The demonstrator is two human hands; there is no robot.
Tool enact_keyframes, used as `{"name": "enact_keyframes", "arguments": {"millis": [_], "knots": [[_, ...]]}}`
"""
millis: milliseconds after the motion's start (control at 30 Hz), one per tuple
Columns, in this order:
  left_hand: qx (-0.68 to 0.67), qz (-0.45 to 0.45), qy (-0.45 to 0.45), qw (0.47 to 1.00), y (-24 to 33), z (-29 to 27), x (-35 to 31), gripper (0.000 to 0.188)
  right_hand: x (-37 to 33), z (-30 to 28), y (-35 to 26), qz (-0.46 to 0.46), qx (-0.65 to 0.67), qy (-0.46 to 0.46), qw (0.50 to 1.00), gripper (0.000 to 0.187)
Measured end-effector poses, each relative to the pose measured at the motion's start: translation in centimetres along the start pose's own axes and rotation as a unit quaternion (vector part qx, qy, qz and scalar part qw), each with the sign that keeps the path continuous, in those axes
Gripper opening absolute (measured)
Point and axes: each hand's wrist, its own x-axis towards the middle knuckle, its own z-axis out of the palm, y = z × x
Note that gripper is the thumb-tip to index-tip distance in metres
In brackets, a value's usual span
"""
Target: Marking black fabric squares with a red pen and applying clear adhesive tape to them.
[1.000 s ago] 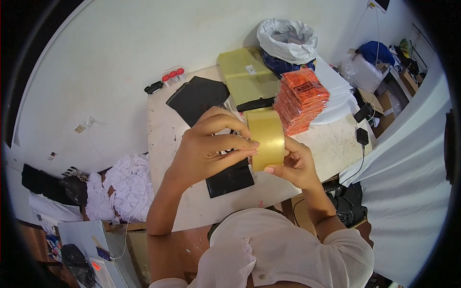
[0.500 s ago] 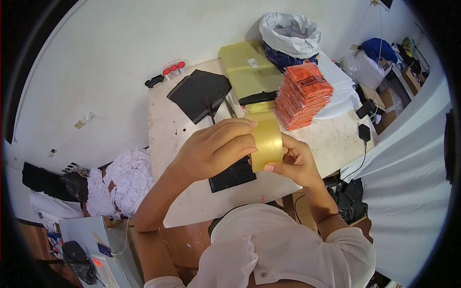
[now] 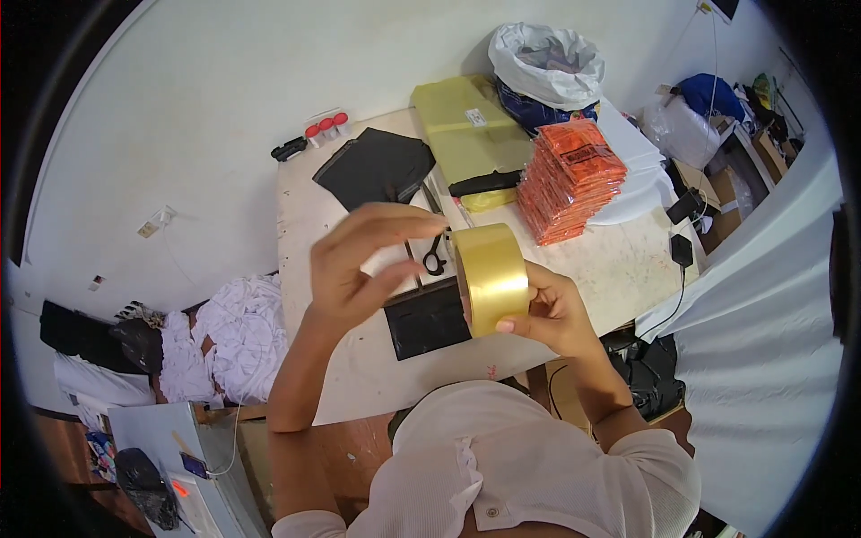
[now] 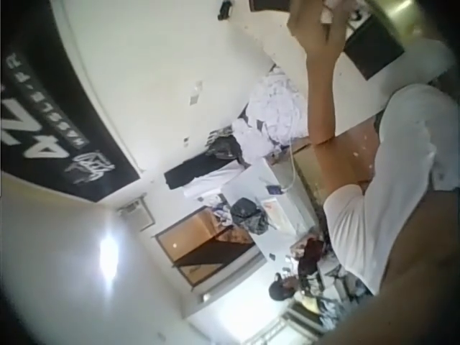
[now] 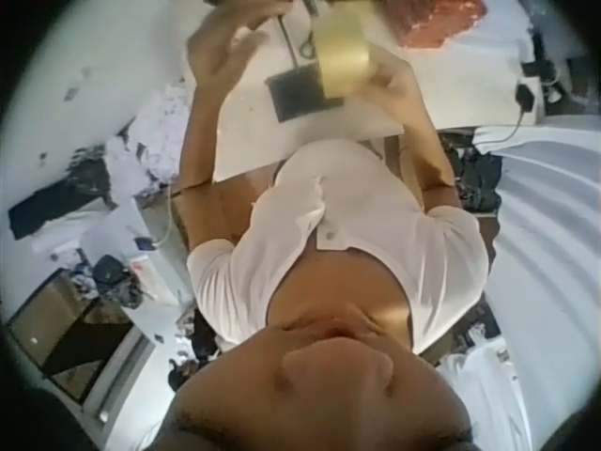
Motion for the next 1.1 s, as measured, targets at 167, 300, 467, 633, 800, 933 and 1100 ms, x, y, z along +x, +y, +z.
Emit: {"name": "enact_keyframes", "arguments": {"millis": [167, 300, 467, 633, 800, 933, 1100], "knots": [[0.030, 0.024, -0.168, 0.985, 0.6, 1.3, -0.2, 0.031, 0.2, 0.6, -0.6, -0.004, -0.052, 0.005, 0.999, 0.051], [0.050, -0.006, -0.164, 0.985, 0.0, 0.9, -0.6, 0.021, 0.6, 0.1, -0.2, 0.000, -0.097, -0.032, 0.995, 0.052], [0.083, 0.031, -0.168, 0.982, 0.3, 1.0, -0.4, 0.013, 0.8, 0.0, 0.0, 0.007, -0.061, -0.019, 0.998, 0.051], [0.120, 0.087, -0.130, 0.980, 0.0, 2.0, -1.3, 0.013, 0.7, 0.1, -0.3, 0.009, -0.063, -0.017, 0.998, 0.051], [0.201, 0.116, -0.080, 0.969, -0.3, 2.2, -2.7, 0.015, 0.7, -0.7, 2.3, -0.032, -0.246, -0.060, 0.967, 0.043], [0.210, 0.107, -0.038, 0.971, -1.0, 2.7, -4.7, 0.015, 0.7, 0.7, 5.7, -0.159, -0.282, -0.014, 0.946, 0.034], [0.185, -0.055, 0.114, 0.975, -2.3, 2.5, -8.9, 0.014, -0.7, 0.7, 9.5, -0.161, -0.402, -0.091, 0.897, 0.036]]}}
